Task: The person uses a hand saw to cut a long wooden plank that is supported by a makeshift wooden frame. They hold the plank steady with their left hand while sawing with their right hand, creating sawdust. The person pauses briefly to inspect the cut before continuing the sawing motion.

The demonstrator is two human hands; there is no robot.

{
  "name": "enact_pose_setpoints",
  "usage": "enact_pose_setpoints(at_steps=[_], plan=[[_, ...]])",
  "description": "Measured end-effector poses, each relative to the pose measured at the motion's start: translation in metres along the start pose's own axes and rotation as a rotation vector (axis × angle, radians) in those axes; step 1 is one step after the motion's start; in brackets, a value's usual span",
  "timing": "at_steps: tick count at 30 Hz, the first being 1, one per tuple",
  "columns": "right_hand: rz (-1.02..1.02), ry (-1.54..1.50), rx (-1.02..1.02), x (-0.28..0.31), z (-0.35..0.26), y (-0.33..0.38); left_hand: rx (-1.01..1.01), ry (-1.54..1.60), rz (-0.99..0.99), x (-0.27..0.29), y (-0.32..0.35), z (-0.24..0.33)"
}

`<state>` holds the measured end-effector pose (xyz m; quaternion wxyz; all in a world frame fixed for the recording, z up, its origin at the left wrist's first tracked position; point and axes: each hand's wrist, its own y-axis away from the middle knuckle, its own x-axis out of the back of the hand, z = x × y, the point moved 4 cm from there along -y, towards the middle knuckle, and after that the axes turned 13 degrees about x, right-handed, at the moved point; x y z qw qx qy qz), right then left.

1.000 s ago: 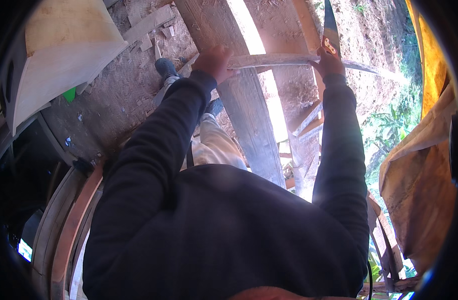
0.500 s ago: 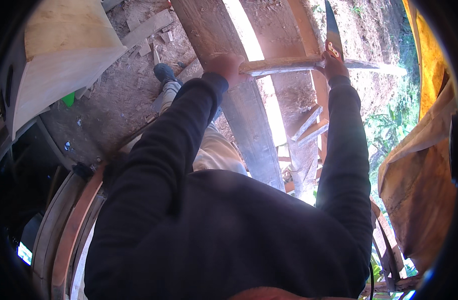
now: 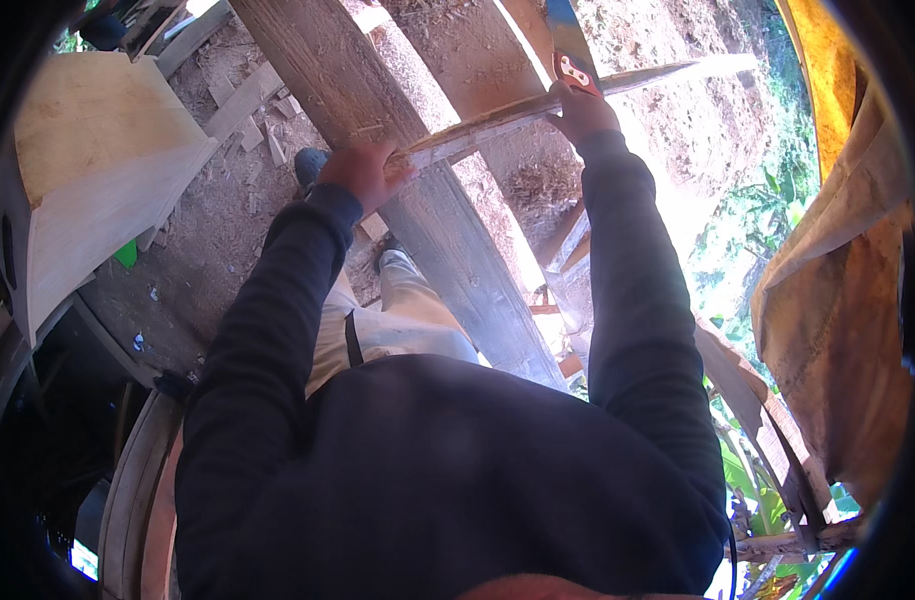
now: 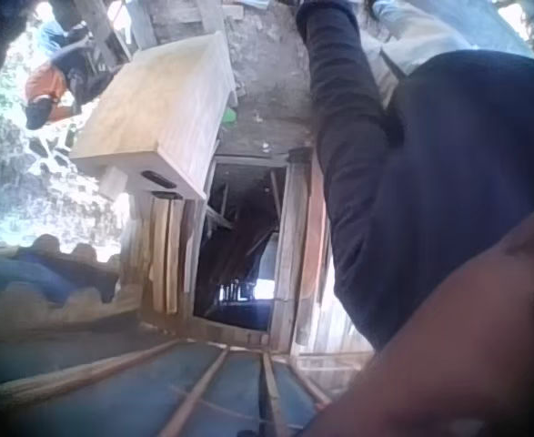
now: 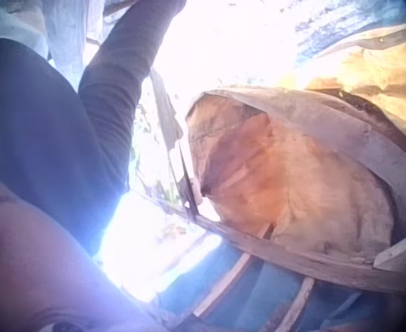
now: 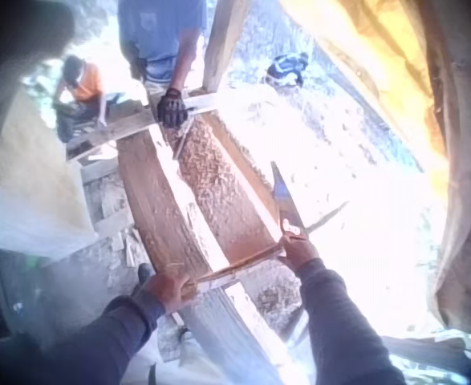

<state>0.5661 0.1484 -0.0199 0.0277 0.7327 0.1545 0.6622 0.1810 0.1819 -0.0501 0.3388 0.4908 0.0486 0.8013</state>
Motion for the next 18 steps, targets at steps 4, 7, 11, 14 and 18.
enact_pose_setpoints(at_steps=[4, 7, 11, 14, 18], plan=[[-0.035, -0.005, -0.029, -0.010, 0.004, 0.001, 0.082, 0.021, -0.053, 0.004, -0.001, 0.001], [-0.060, -0.005, -0.029, -0.014, -0.002, -0.008, -0.096, -0.043, 0.186, 0.000, 0.004, -0.012], [-0.099, 0.012, -0.024, -0.013, 0.004, -0.002, 0.068, -0.173, 0.142, 0.002, 0.011, 0.013], [-0.137, 0.017, -0.047, -0.011, 0.000, -0.010, 0.012, -0.093, 0.467, -0.001, 0.017, 0.008], [-0.177, 0.048, -0.042, -0.008, -0.003, -0.015, 0.301, 0.006, 0.549, -0.014, 0.000, -0.017]])
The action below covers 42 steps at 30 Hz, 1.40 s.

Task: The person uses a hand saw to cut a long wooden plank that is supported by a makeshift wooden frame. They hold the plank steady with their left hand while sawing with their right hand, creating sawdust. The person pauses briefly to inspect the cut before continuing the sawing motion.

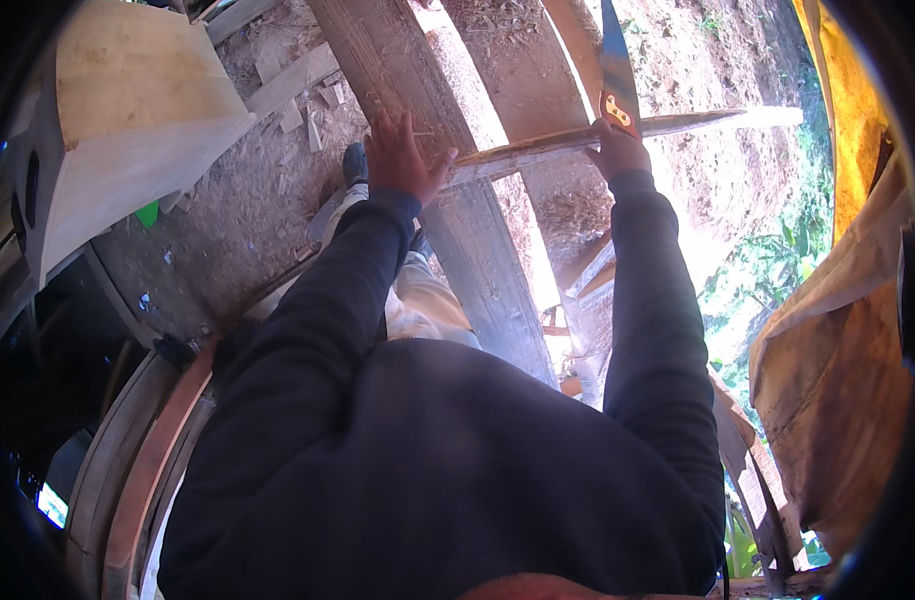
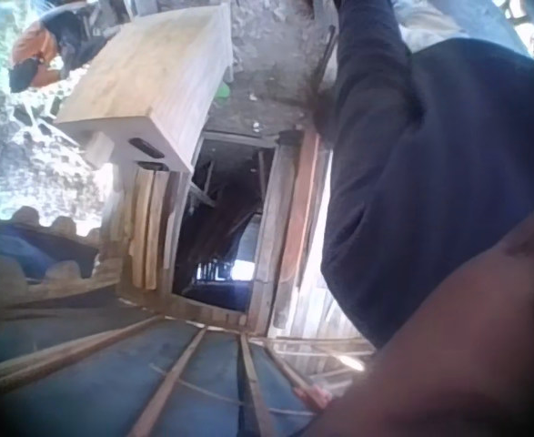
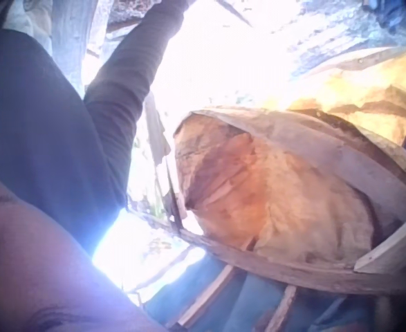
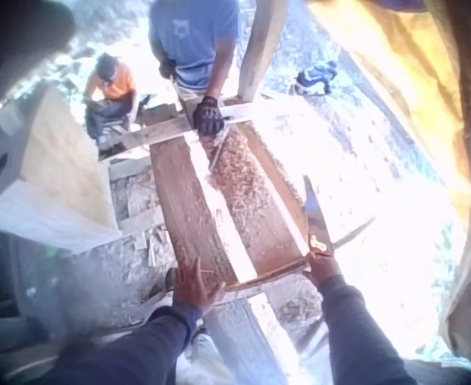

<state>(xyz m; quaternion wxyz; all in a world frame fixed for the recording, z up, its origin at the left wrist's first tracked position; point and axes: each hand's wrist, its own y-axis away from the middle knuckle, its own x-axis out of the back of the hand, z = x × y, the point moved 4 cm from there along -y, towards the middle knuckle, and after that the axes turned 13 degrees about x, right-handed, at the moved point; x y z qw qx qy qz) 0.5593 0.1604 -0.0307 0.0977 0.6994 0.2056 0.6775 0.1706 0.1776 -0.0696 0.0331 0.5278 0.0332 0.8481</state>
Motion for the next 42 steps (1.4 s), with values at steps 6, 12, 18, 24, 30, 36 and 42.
enact_pose_setpoints(at_steps=[6, 12, 18, 24, 30, 36, 42], plan=[[-0.059, -0.030, -0.082, 0.004, 0.000, 0.003, 0.099, -0.150, -0.035, -0.005, -0.008, 0.009], [-0.074, 0.017, -0.034, 0.021, 0.002, 0.000, 0.056, -0.144, -0.025, -0.008, -0.005, 0.008], [-0.116, 0.019, -0.053, 0.024, 0.005, -0.008, 0.063, -0.085, -0.033, -0.017, -0.004, 0.004], [-0.046, 0.084, -0.023, 0.014, 0.037, -0.010, 0.039, -0.041, -0.037, -0.023, -0.005, 0.030], [0.123, 0.016, 0.085, 0.030, 0.033, 0.009, 0.072, -0.016, -0.072, -0.026, -0.009, 0.031], [0.383, -0.349, -0.050, 0.083, -0.046, 0.111, 0.102, -0.023, -0.089, -0.020, -0.007, 0.029], [0.566, -1.039, -0.077, 0.132, -0.132, 0.206, 0.093, -0.016, -0.031, -0.024, -0.008, 0.025]])
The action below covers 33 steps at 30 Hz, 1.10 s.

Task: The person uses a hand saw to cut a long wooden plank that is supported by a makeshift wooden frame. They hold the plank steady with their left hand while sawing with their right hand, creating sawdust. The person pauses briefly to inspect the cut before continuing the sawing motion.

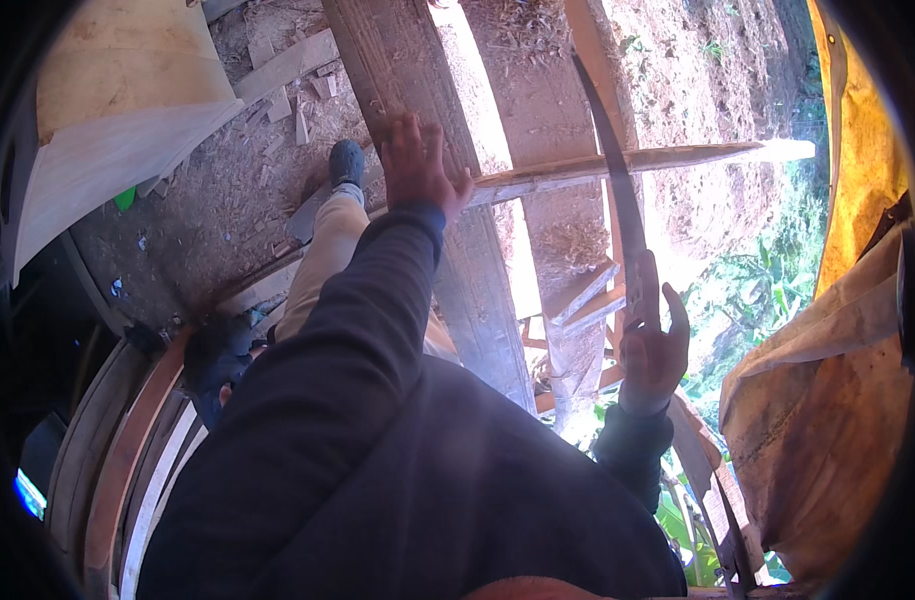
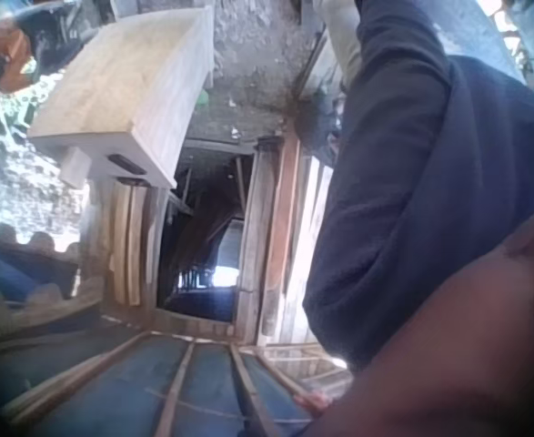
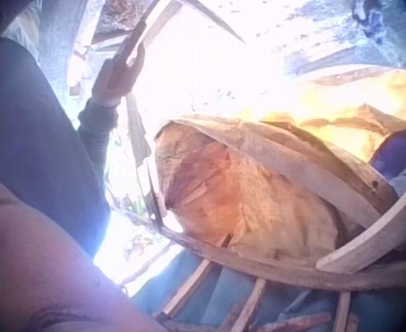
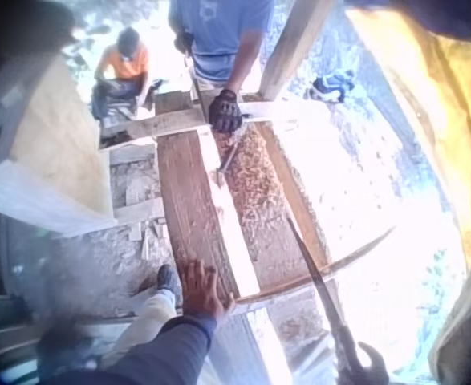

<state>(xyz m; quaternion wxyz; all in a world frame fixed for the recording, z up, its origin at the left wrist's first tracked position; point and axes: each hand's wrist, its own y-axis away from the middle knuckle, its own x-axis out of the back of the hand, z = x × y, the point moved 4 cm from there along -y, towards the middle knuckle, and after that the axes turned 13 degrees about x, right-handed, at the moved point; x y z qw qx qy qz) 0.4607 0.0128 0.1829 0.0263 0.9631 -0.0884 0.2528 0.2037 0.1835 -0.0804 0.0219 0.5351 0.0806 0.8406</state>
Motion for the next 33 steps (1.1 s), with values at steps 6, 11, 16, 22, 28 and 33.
enact_pose_setpoints(at_steps=[6, 11, 16, 22, 28, 33], plan=[[-0.154, -0.296, -0.069, -0.050, -0.032, 0.007, -0.013, -0.015, 0.000, -0.003, -0.003, 0.000], [-0.123, -0.505, -0.031, -0.072, -0.011, 0.012, 0.002, -0.059, -0.024, -0.003, -0.002, 0.004], [-0.148, -0.470, -0.124, -0.066, -0.013, 0.023, 0.015, -0.078, -0.035, -0.002, -0.003, 0.004], [-0.172, -0.538, -0.128, -0.060, -0.027, 0.025, 0.010, -0.006, -0.030, 0.004, -0.003, 0.005], [-0.117, -0.476, -0.248, -0.107, 0.014, -0.023, 0.016, -0.062, -0.040, -0.002, -0.002, 0.008], [-0.105, -0.432, -0.194, -0.109, 0.011, -0.013, -0.017, -0.021, -0.006, 0.000, -0.003, 0.006]])
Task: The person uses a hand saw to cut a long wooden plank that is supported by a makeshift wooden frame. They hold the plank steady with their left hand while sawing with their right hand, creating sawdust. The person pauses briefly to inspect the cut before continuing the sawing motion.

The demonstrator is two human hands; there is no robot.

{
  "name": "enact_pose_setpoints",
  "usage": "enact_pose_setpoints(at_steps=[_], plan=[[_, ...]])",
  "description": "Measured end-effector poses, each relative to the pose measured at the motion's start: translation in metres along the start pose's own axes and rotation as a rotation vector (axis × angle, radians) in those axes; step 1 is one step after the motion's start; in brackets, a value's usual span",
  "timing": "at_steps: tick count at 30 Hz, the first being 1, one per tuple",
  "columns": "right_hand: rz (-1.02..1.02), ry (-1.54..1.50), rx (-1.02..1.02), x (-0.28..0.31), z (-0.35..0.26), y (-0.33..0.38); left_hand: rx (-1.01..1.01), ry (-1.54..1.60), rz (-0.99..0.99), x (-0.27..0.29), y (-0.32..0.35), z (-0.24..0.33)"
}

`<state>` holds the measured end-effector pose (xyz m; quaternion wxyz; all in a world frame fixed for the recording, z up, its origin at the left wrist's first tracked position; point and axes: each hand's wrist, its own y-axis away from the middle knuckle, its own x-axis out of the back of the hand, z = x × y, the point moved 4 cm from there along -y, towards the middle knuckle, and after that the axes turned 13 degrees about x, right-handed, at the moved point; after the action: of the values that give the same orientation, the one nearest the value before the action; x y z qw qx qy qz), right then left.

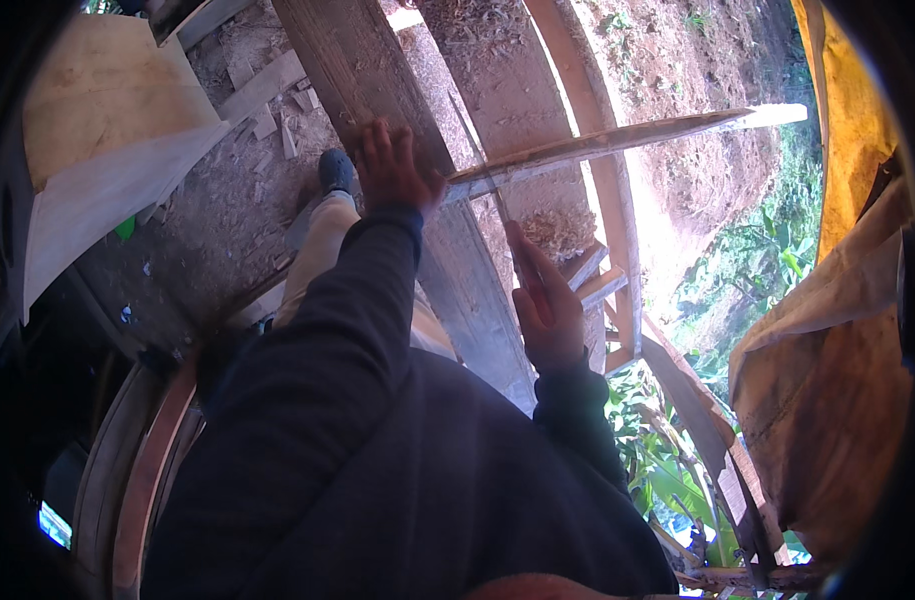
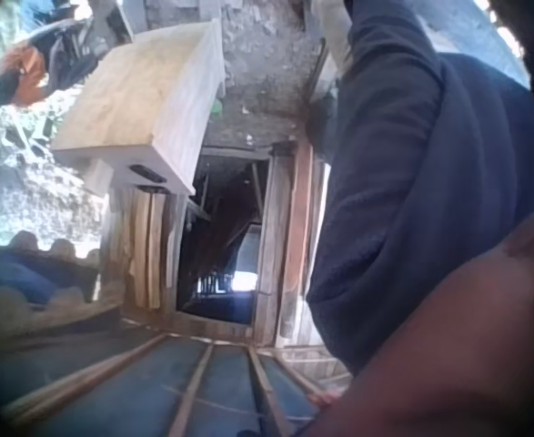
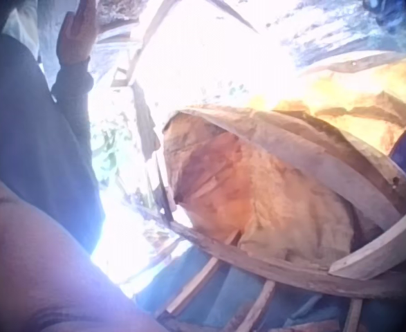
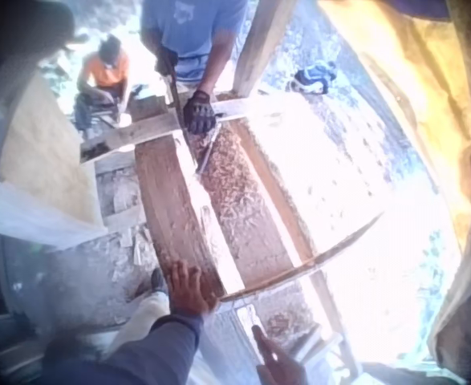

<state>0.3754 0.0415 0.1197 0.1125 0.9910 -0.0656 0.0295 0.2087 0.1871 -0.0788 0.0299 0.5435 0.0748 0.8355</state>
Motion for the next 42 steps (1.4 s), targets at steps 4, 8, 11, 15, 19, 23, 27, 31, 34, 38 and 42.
enact_pose_setpoints(at_steps=[4, 8, 11, 15, 19, 23, 27, 31, 34, 38, 42], plan=[[-0.047, 0.255, 0.002, 0.021, -0.022, 0.034, 0.008, 0.002, -0.014, 0.001, 0.003, -0.003], [-0.014, 0.497, 0.280, 0.038, -0.028, 0.050, -0.024, -0.003, 0.043, -0.001, 0.004, -0.003], [0.067, 0.621, 0.483, 0.032, -0.037, 0.039, -0.067, 0.040, 0.088, -0.005, 0.004, -0.001], [0.152, 0.549, 0.311, 0.029, -0.042, 0.035, -0.074, 0.033, 0.090, -0.001, 0.002, -0.003], [0.167, 0.656, 0.320, 0.038, -0.033, 0.039, -0.056, 0.020, 0.065, -0.002, -0.005, -0.004], [0.171, 0.751, 0.268, 0.057, -0.024, 0.045, -0.059, -0.006, 0.029, 0.000, -0.009, -0.003], [0.191, 0.249, 0.236, 0.048, -0.053, 0.038, -0.071, 0.010, 0.055, -0.007, -0.006, -0.004], [0.009, -0.004, 0.218, 0.027, -0.075, 0.036, -0.055, -0.007, 0.029, -0.003, -0.008, -0.005], [-0.035, -0.064, 0.181, 0.018, -0.063, 0.043, -0.036, -0.035, 0.003, 0.001, -0.006, 0.000], [-0.006, -0.090, 0.164, 0.015, -0.038, 0.047, -0.031, -0.010, -0.008, 0.007, -0.009, 0.002], [0.035, -0.109, 0.128, 0.009, -0.037, 0.045, -0.029, 0.020, -0.023, 0.002, -0.009, 0.002]])
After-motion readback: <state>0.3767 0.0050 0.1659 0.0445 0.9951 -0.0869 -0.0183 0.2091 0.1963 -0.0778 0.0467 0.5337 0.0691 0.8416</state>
